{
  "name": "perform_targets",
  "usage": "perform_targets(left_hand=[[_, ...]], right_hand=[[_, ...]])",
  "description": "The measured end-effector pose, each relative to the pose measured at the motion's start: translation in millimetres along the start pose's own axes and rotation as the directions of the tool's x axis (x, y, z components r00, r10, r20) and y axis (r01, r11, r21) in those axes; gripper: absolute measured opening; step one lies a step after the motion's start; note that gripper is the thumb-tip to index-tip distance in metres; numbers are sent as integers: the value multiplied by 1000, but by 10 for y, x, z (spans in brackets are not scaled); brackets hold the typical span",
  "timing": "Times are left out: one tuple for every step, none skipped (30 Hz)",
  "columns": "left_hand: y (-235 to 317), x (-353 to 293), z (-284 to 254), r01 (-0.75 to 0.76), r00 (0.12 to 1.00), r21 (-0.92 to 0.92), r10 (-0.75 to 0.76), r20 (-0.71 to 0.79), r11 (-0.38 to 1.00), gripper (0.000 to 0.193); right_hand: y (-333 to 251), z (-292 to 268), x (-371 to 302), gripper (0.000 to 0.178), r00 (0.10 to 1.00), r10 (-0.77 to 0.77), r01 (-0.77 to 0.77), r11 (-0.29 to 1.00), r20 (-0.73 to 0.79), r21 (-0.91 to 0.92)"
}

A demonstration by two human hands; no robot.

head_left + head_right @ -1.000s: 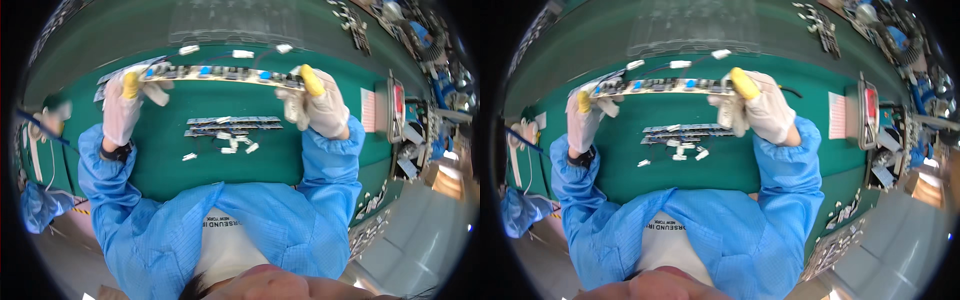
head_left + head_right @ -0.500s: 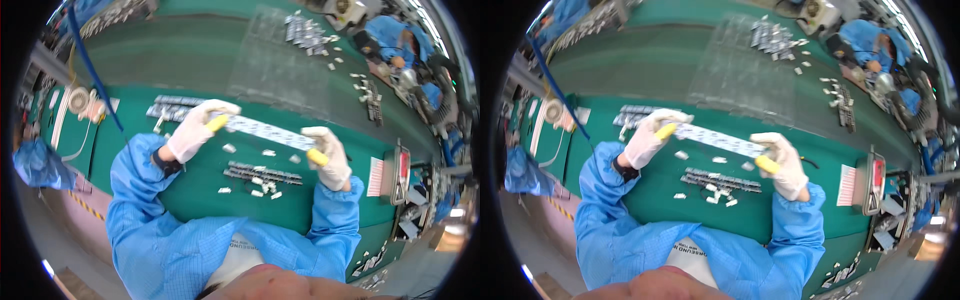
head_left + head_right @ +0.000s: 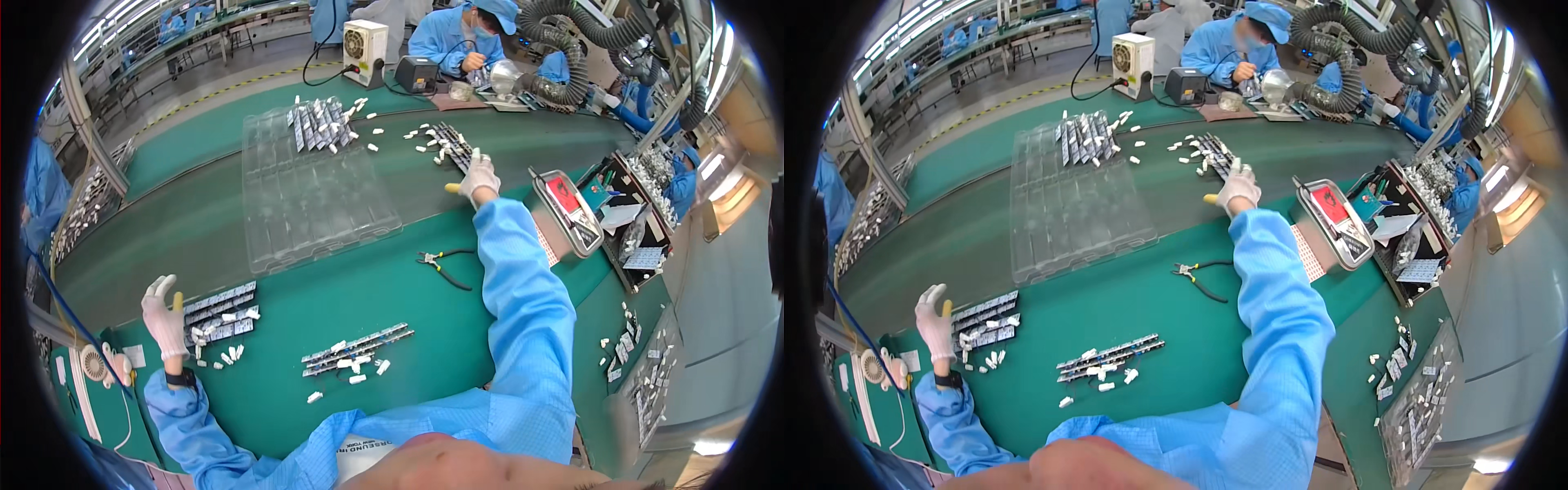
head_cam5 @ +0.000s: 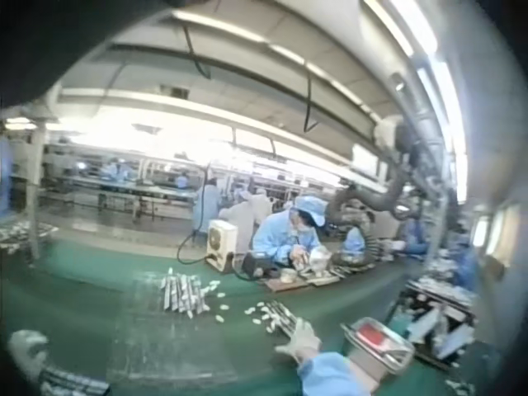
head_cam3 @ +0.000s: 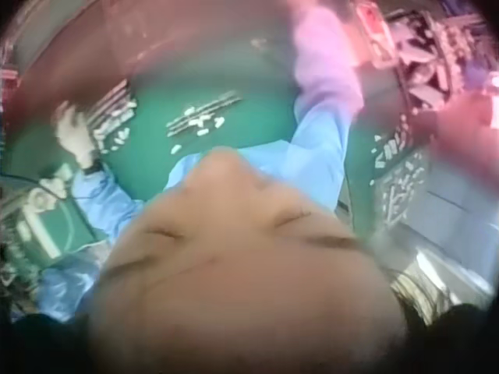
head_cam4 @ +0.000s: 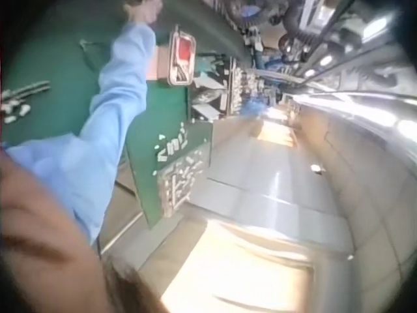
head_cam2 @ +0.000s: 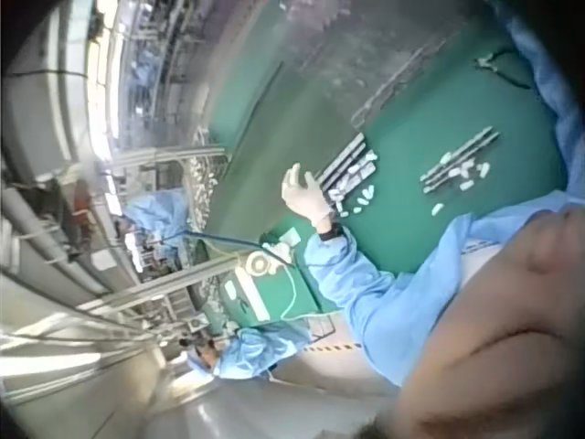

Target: Manually assembling electronic components and plastic caps onto a circuit board at an assembly station.

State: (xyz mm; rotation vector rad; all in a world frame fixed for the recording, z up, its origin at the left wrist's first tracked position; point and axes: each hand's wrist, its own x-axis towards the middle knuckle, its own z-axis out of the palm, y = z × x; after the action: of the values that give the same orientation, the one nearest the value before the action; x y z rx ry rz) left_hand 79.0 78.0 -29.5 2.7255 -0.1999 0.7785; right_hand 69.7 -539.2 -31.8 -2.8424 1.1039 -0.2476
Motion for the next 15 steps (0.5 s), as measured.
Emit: perform_targets(left_hand=[[92, -8, -8, -140, 986, -75, 132, -105, 987, 28], [145, -50, -29, -277, 945, -123, 247, -215, 953, 28], [360, -90, -48, -301, 951, -300, 261, -166, 906, 28], [657, -163, -71, -332, 943, -448, 310, -123, 830, 31], [795, -274, -83, -332, 931, -541, 361, -56, 773, 36], [1054, -393, -132, -331, 921, -583, 389, -27, 742, 38], [1137, -490, -116, -404, 868, -538, 495, 29, 740, 41], [1246, -556, -154, -487, 818, -517, 575, 12, 704, 42], [1270, -621, -143, -545, 759, -544, 651, 4, 639, 42], [1338, -684, -143, -540, 726, -593, 687, 31, 598, 42], [1393, -738, -146, -530, 691, -640, 721, 55, 556, 41], [1417, -769, -137, -549, 651, -644, 756, 70, 533, 43], [1443, -801, -172, -535, 606, -648, 781, 153, 542, 43], [1460, -827, -214, -521, 556, -650, 798, 233, 553, 44], [1452, -844, -201, -533, 496, -659, 827, 264, 530, 51]], right_hand=[[129, 44, 222, 120, 997, 82, -82, 997, -10, -3], [79, 61, 303, 121, 993, 122, -122, 992, -6, 25], [124, 156, 443, 122, 993, 110, -111, 994, -40, -5], [183, 251, 577, 123, 992, 103, -106, 994, -74, -39], [26, 288, 572, 121, 996, 60, -62, 998, -60, -29], [-31, 343, 590, 117, 999, 30, -32, 996, -26, -89], [24, 390, 692, 107, 991, -4, 0, 1000, 132, 27], [-43, 383, 696, 96, 993, -33, 31, 999, 116, 24], [-89, 363, 668, 86, 993, -61, 60, 998, 101, 17], [-8, 390, 717, 78, 992, -73, 71, 997, 100, 27], [58, 396, 787, 69, 991, -86, 83, 996, 99, 37], [-5, 381, 836, 61, 987, -68, 65, 998, 149, 20], [-48, 409, 810, 56, 985, -70, 70, 998, 156, 1], [-95, 434, 775, 51, 984, -74, 77, 997, 162, -18], [-108, 492, 768, 42, 985, -72, 80, 996, 157, -47]])
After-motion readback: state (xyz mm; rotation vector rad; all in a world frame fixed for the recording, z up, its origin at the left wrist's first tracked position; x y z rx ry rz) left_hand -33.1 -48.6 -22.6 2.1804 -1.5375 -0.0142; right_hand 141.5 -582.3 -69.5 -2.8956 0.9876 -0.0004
